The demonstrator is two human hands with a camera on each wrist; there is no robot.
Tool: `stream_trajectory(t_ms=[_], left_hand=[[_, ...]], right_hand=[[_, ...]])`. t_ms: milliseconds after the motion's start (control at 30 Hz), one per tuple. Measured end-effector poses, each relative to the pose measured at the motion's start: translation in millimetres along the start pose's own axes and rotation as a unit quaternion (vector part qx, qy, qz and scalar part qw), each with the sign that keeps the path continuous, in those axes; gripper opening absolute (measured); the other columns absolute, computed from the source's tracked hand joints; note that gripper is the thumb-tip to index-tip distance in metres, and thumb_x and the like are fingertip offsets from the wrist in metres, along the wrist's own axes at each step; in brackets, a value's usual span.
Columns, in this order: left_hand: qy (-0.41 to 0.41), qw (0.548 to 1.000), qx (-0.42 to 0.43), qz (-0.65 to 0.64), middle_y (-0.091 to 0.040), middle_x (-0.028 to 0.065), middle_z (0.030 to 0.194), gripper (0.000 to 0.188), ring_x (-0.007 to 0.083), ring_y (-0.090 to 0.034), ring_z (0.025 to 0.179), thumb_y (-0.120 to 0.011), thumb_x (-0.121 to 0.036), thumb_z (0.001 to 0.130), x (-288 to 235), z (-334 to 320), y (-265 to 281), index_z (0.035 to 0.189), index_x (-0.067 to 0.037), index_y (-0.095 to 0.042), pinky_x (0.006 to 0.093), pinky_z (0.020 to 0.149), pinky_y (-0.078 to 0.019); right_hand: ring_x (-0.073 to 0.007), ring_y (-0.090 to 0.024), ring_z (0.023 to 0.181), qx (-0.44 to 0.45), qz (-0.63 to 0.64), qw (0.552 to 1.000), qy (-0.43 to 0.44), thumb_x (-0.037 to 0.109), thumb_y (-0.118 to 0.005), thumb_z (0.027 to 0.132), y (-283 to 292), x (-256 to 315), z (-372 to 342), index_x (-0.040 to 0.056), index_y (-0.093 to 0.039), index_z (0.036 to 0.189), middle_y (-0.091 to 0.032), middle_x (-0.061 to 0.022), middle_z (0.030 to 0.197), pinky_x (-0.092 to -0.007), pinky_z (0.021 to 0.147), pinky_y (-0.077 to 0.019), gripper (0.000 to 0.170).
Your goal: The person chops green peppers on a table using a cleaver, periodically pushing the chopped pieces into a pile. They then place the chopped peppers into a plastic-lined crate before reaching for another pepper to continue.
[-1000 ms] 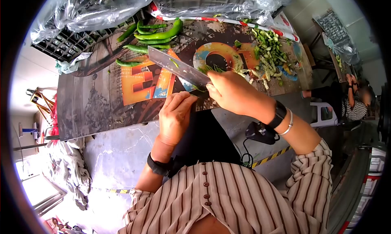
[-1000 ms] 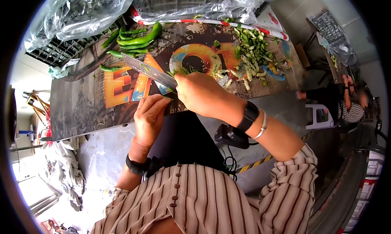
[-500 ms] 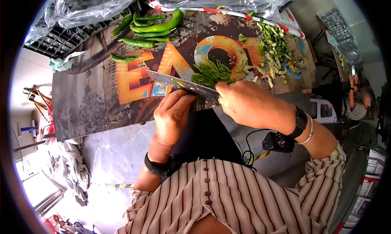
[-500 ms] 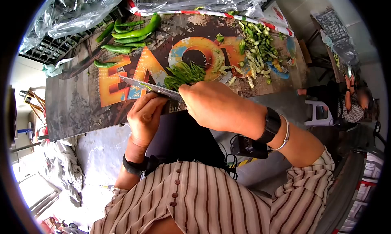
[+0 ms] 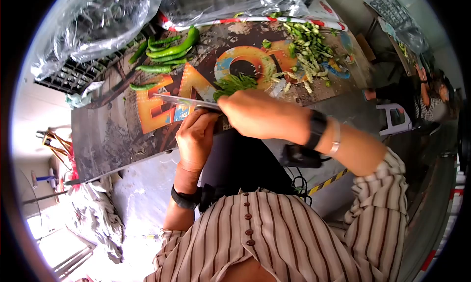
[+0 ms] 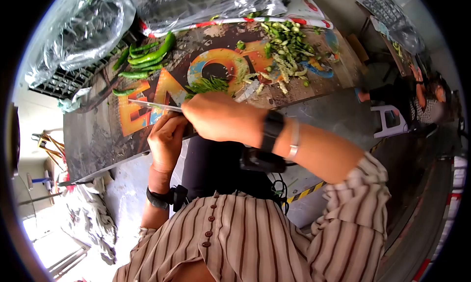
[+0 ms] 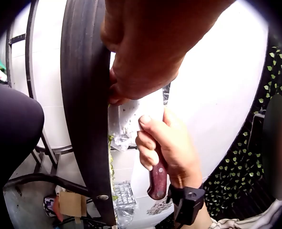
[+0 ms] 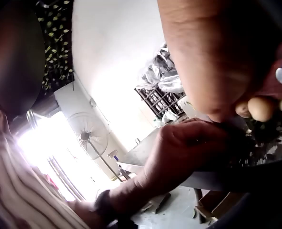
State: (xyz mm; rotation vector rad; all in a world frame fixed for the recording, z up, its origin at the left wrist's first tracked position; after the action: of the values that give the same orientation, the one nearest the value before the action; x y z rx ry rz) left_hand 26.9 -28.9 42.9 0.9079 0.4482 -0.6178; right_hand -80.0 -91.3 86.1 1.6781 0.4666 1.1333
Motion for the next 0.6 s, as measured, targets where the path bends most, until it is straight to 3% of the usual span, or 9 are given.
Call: stream_trajectory(t_ms=[133,267,333,500,600], left_hand=[[-0.001,1.000,0.011,-0.027,-0.067,0.0094,0.089,0.010,0.0293,-0.065,0.083,-0.068,0.003,0.079,2.1,-0.1,-0.5,0.088,-0.003,-0.070,0.0352,0.075,-0.0523],[-0.026,1.000,-0.007,0.001,-0.064,0.0080,0.090,0.010,0.0292,-0.064,0.084,-0.069,0.000,0.081,0.7,-2.1,-3.7,0.089,-0.005,-0.069,0.0357,0.074,-0.0513],[-0.027,1.000,-0.014,0.003,-0.063,0.0074,0.089,0.010,0.0288,-0.064,0.083,-0.068,0.000,0.081,-2.5,-1.2,-3.5,0.089,-0.005,-0.069,0.0354,0.074,-0.0513],[-0.027,0.999,-0.028,0.002,-0.065,0.0081,0.090,0.010,0.0259,-0.066,0.078,-0.070,0.002,0.080,-1.3,-4.6,1.1,0.088,-0.005,-0.070,0.0323,0.070,-0.0526],[-0.020,0.999,-0.035,0.003,-0.066,0.0079,0.091,0.011,0.0260,-0.067,0.078,-0.070,0.002,0.080,0.9,-5.9,2.1,0.089,-0.005,-0.071,0.0318,0.070,-0.0528]], right_hand=[[-0.0445,-0.064,0.074,-0.032,-0.008,0.998,0.054,0.006,-0.056,0.083,-3.0,4.5,15.3,-0.0051,-0.058,0.086,-0.062,-0.0274,0.073,-0.0495,0.065,-0.0507,0.011],[-0.0459,-0.063,0.077,-0.046,0.038,0.998,0.006,0.009,-0.056,0.085,-5.0,-20.1,18.5,-0.0078,-0.056,0.086,-0.062,-0.0292,0.076,-0.0500,0.068,-0.0498,0.017],[-0.0466,-0.061,0.075,-0.124,0.060,0.990,0.027,0.010,-0.054,0.087,5.2,-24.6,8.8,-0.0082,-0.054,0.086,-0.061,-0.0294,0.075,-0.0510,0.067,-0.0483,0.018],[-0.0471,-0.060,0.074,-0.123,0.055,0.991,0.022,0.012,-0.053,0.090,11.4,-19.5,-15.6,-0.0078,-0.052,0.085,-0.059,-0.0300,0.072,-0.0516,0.067,-0.0472,0.020],[-0.0470,-0.061,0.072,-0.053,0.059,0.997,-0.009,0.013,-0.053,0.091,10.9,-11.2,-21.1,-0.0075,-0.052,0.083,-0.060,-0.0289,0.071,-0.0514,0.066,-0.0477,0.022]])
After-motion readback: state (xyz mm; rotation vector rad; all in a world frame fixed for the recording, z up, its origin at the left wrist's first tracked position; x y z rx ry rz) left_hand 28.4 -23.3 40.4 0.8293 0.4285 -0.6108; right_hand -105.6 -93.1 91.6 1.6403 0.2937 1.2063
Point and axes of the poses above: each hand's wrist, its own z-axis towards the middle knuckle, its own y-axis out of the back of the hand, x = y × z, the point moved 7 cm from there along z, towards the middle knuckle
